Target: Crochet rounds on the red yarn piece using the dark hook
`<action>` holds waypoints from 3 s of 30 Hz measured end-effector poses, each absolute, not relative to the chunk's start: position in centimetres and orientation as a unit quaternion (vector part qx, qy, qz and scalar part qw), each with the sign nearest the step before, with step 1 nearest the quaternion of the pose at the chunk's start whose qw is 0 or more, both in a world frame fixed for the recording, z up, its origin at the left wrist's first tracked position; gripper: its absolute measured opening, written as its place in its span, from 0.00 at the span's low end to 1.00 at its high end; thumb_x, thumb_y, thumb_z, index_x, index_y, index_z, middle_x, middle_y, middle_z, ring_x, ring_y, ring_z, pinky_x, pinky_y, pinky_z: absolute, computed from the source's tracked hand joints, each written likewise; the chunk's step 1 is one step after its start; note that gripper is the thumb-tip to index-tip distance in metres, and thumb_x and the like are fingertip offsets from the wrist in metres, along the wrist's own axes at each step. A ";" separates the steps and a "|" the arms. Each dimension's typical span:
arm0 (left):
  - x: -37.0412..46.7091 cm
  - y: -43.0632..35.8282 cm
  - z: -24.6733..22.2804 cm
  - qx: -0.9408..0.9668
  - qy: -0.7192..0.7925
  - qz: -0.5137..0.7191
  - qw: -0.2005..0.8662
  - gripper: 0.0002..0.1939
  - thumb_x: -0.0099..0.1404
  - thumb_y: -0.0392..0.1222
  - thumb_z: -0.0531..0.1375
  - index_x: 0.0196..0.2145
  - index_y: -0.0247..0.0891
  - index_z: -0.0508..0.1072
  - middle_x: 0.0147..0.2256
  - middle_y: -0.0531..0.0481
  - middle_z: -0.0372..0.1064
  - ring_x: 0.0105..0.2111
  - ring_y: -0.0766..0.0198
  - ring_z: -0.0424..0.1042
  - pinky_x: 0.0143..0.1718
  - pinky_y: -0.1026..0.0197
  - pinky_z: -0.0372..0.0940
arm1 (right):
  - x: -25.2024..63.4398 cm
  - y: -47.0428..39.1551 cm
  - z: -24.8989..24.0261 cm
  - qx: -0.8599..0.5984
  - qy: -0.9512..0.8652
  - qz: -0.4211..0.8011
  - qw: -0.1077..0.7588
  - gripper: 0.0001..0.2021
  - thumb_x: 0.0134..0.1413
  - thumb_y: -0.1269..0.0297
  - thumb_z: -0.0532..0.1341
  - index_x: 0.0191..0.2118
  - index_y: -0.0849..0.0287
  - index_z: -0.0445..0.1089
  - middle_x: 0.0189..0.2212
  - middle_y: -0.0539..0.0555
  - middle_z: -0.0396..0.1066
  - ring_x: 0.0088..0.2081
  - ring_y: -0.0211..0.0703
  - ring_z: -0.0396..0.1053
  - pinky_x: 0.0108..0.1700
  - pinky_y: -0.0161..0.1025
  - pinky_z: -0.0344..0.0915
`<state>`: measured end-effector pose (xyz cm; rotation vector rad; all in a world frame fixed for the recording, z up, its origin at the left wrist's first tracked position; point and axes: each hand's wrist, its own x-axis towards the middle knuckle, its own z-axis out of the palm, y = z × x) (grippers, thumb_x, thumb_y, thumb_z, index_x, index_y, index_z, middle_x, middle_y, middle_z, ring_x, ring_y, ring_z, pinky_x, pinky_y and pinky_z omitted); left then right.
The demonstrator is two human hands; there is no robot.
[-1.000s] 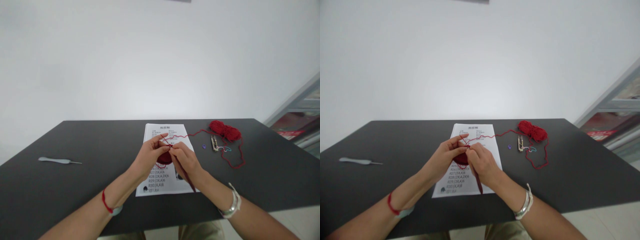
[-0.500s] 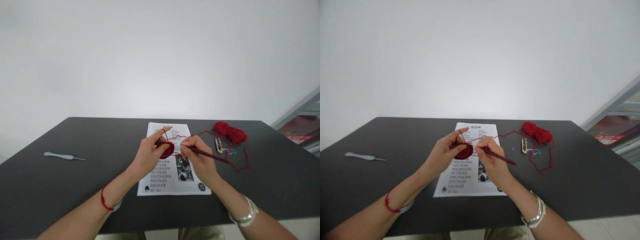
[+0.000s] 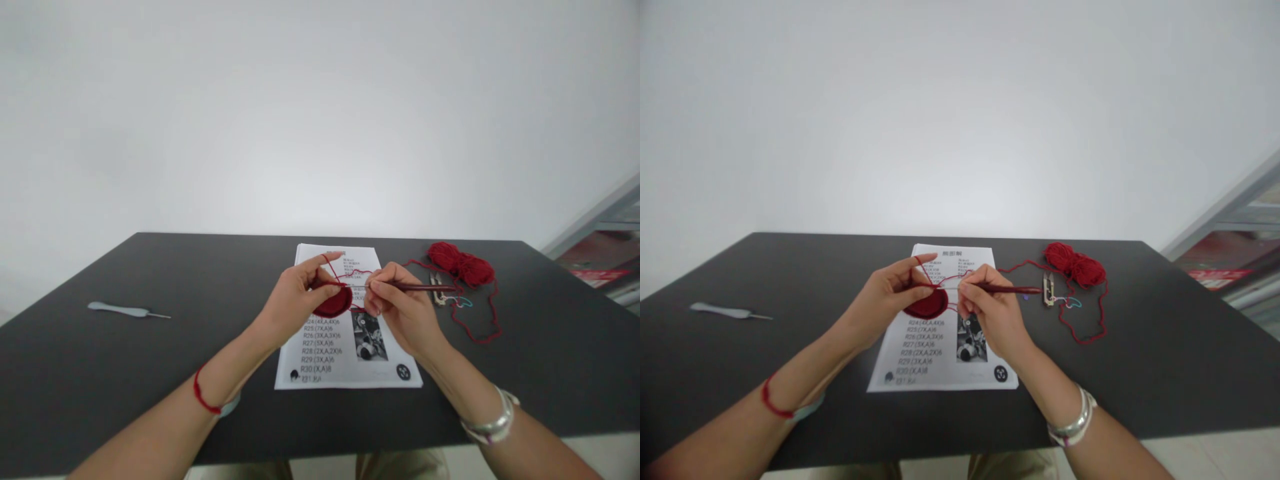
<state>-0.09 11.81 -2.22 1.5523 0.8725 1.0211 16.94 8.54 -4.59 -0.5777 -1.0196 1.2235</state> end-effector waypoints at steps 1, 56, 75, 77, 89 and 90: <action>0.0 11.8 -2.3 0.625 0.355 0.428 0.548 0.28 0.54 0.34 0.64 0.54 0.33 0.70 0.25 0.57 0.69 0.26 0.68 0.65 0.33 0.62 0.60 | 16.8 8.5 -4.5 -0.251 -0.435 0.565 0.655 0.08 0.48 0.70 0.66 0.24 0.58 0.66 0.18 0.45 0.63 0.19 0.31 0.57 0.21 0.31 0.57; 0.0 11.7 -1.9 0.594 0.314 0.391 0.629 0.23 0.50 0.33 0.67 0.46 0.35 0.73 0.24 0.59 0.65 0.25 0.70 0.65 0.30 0.65 0.58 | 16.5 8.3 -4.9 -0.251 -0.454 0.583 0.625 0.09 0.50 0.65 0.67 0.28 0.57 0.66 0.22 0.46 0.70 0.19 0.33 0.65 0.19 0.31 0.64; -0.1 11.7 -1.6 0.575 0.337 0.384 0.639 0.25 0.50 0.31 0.66 0.47 0.33 0.71 0.25 0.58 0.69 0.24 0.71 0.66 0.28 0.65 0.58 | 17.6 8.0 -5.4 -0.287 -0.605 0.391 0.632 0.08 0.55 0.65 0.64 0.29 0.56 0.64 0.24 0.47 0.67 0.22 0.37 0.68 0.24 0.36 0.62; 0.0 11.6 -1.6 0.579 0.339 0.383 0.634 0.25 0.50 0.32 0.66 0.48 0.33 0.71 0.25 0.58 0.69 0.24 0.70 0.66 0.28 0.65 0.58 | 17.7 7.9 -5.5 -0.296 -0.617 0.367 0.630 0.07 0.55 0.66 0.63 0.29 0.55 0.64 0.24 0.47 0.67 0.23 0.37 0.68 0.24 0.36 0.62; 0.8 10.8 -2.3 0.612 0.403 0.429 0.528 0.28 0.52 0.34 0.64 0.52 0.30 0.70 0.24 0.55 0.71 0.26 0.67 0.68 0.31 0.62 0.63 | 16.5 7.5 -5.7 -0.319 -0.735 0.036 0.597 0.09 0.55 0.77 0.58 0.34 0.52 0.63 0.26 0.48 0.68 0.26 0.37 0.68 0.27 0.34 0.64; 1.0 10.6 -2.3 0.615 0.411 0.429 0.518 0.27 0.53 0.34 0.64 0.52 0.30 0.70 0.24 0.55 0.71 0.26 0.66 0.68 0.31 0.62 0.63 | 16.4 7.6 -5.8 -0.318 -0.738 0.026 0.595 0.09 0.56 0.77 0.58 0.34 0.53 0.62 0.26 0.48 0.67 0.26 0.37 0.68 0.27 0.33 0.64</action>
